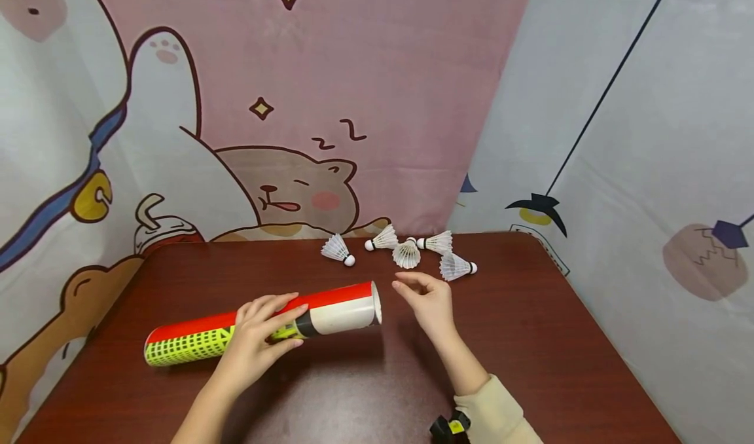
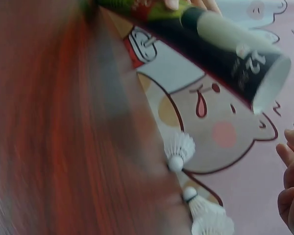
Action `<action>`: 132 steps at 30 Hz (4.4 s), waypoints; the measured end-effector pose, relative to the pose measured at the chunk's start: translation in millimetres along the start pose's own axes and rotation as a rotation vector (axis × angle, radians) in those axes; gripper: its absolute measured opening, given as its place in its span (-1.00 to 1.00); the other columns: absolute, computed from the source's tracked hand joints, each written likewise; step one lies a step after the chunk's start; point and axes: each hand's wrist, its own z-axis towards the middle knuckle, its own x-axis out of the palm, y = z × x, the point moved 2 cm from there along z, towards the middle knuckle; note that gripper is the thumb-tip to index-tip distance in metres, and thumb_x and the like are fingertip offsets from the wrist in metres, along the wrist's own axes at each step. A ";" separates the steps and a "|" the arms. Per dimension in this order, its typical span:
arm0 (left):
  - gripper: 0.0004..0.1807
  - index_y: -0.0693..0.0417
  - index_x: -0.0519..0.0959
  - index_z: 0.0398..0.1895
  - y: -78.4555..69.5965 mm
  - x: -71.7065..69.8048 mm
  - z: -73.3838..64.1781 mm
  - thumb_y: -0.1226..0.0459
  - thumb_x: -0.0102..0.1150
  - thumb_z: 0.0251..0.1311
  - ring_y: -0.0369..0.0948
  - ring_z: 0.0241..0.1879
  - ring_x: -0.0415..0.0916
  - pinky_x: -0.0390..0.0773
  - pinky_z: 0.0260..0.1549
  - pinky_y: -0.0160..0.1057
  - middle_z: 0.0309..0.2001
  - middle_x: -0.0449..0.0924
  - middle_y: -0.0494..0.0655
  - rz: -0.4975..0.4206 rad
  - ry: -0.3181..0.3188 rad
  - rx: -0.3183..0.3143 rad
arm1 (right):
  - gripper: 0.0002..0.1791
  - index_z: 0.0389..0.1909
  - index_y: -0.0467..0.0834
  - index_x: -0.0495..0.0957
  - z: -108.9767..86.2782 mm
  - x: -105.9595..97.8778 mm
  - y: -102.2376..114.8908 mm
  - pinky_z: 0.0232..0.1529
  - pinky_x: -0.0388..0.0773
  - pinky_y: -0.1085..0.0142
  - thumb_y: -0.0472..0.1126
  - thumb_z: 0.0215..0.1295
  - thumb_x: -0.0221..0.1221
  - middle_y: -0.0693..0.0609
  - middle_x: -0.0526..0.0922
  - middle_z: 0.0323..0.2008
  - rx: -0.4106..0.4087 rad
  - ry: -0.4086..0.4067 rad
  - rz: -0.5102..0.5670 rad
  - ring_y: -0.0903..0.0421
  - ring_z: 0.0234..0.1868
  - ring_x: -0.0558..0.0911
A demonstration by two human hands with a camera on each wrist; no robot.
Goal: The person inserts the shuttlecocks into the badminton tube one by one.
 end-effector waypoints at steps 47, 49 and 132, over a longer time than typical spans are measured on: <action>-0.34 -0.21 0.56 0.19 2.1 2.5 -0.7 0.05 0.48 -0.10 -0.06 0.14 0.31 0.09 0.02 0.21 0.22 0.43 -0.16 0.011 0.007 -0.001 | -0.58 -0.03 -0.11 0.67 58.9 -76.6 -152.6 -0.41 0.35 0.27 -0.16 0.04 0.44 0.01 0.62 -0.06 0.105 -0.252 -0.484 0.11 -0.41 0.52; -0.41 -0.22 0.56 0.19 2.2 2.9 -1.2 -0.11 0.29 0.04 -0.07 0.15 0.31 0.08 0.03 0.21 0.23 0.43 -0.17 0.007 0.012 -0.008 | -0.58 -0.03 -0.13 0.67 57.5 -77.8 -154.6 -0.41 0.35 0.28 -0.18 0.03 0.44 0.00 0.62 -0.07 0.115 -0.254 -0.492 0.11 -0.42 0.52; -0.19 -0.20 0.57 0.18 0.3 3.5 -0.2 0.31 0.58 -0.33 -0.05 0.13 0.31 0.08 0.01 0.19 0.22 0.44 -0.14 0.004 0.002 0.005 | -0.96 -0.40 -0.46 0.58 -9.1 -2.0 12.9 -0.54 0.38 0.48 -0.59 0.12 0.21 -0.11 0.65 -0.54 -0.015 -0.007 0.227 0.28 -0.56 0.49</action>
